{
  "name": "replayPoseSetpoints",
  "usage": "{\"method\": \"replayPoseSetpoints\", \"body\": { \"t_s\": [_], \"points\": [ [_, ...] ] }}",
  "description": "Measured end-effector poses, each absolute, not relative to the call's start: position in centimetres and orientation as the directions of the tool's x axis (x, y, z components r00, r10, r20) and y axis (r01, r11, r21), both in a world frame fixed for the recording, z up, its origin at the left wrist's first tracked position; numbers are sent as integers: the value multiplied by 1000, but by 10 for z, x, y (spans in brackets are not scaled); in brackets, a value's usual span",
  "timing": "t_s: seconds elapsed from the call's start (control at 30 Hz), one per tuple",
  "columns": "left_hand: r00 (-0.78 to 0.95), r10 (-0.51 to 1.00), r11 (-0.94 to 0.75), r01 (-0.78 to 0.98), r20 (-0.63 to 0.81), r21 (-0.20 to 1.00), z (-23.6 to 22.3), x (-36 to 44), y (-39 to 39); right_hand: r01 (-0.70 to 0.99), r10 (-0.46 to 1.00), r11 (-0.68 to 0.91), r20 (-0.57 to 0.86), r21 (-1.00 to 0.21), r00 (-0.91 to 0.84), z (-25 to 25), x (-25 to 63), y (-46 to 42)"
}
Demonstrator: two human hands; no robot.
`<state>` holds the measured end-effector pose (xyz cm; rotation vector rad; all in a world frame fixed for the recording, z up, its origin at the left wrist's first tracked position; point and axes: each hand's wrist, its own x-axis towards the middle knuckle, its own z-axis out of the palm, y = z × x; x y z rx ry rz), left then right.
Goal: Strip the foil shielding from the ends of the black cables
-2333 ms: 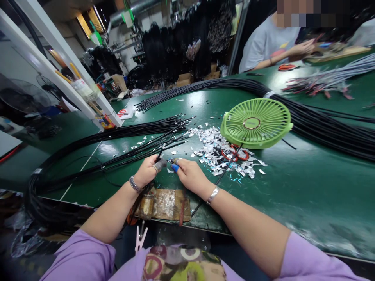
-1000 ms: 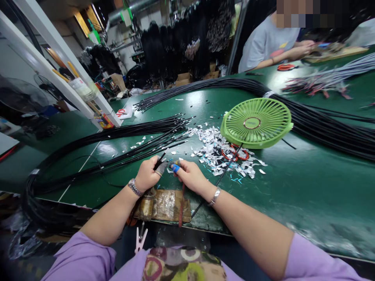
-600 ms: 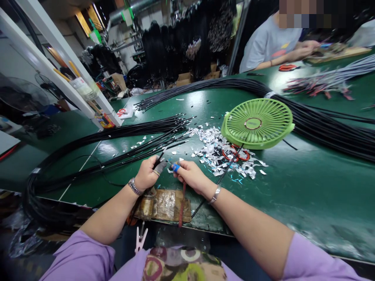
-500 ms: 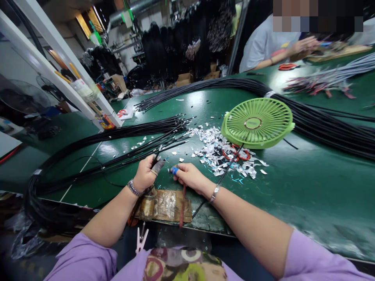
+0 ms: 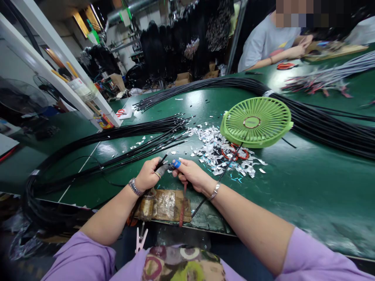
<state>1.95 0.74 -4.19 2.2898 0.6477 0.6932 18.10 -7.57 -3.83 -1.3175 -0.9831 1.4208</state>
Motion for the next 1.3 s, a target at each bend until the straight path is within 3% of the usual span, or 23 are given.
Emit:
{"method": "replayPoseSetpoints", "body": {
  "t_s": [0.13, 0.2, 0.33, 0.47, 0.6, 0.7, 0.87, 0.93, 1.3],
  "points": [
    [753, 597, -636, 233, 277, 736, -42, 22, 8, 316, 986, -34, 20, -948, 167, -44, 182, -75],
    [746, 609, -606, 221, 268, 764, -41, 23, 8, 408, 975, 28, 115, -913, 190, -46, 183, -75],
    [711, 651, -541, 186, 268, 820, -39, 23, 9, 298, 971, 66, 130, -952, 200, -41, 185, -76],
    [723, 635, -534, 156, 272, 831, -35, 22, 8, 46, 973, -20, -9, -999, 230, -36, 184, -75],
    [777, 576, -545, 133, 255, 828, -31, 22, 5, -129, 978, -141, -158, -982, 135, -40, 177, -73],
    [801, 551, -521, 113, 233, 846, -31, 22, 4, -28, 980, -168, -170, -985, 103, -46, 175, -71],
    [681, 703, -409, 149, 207, 900, -37, 24, 8, 326, 936, 89, 191, -941, 295, -42, 188, -73],
    [657, 733, -369, 165, 177, 914, -39, 25, 9, 389, 922, 126, 252, -913, 292, -39, 192, -75],
    [744, 659, -248, 80, 107, 965, -39, 27, 7, 403, 962, 33, 139, -915, 236, -43, 182, -73]
  ]
}}
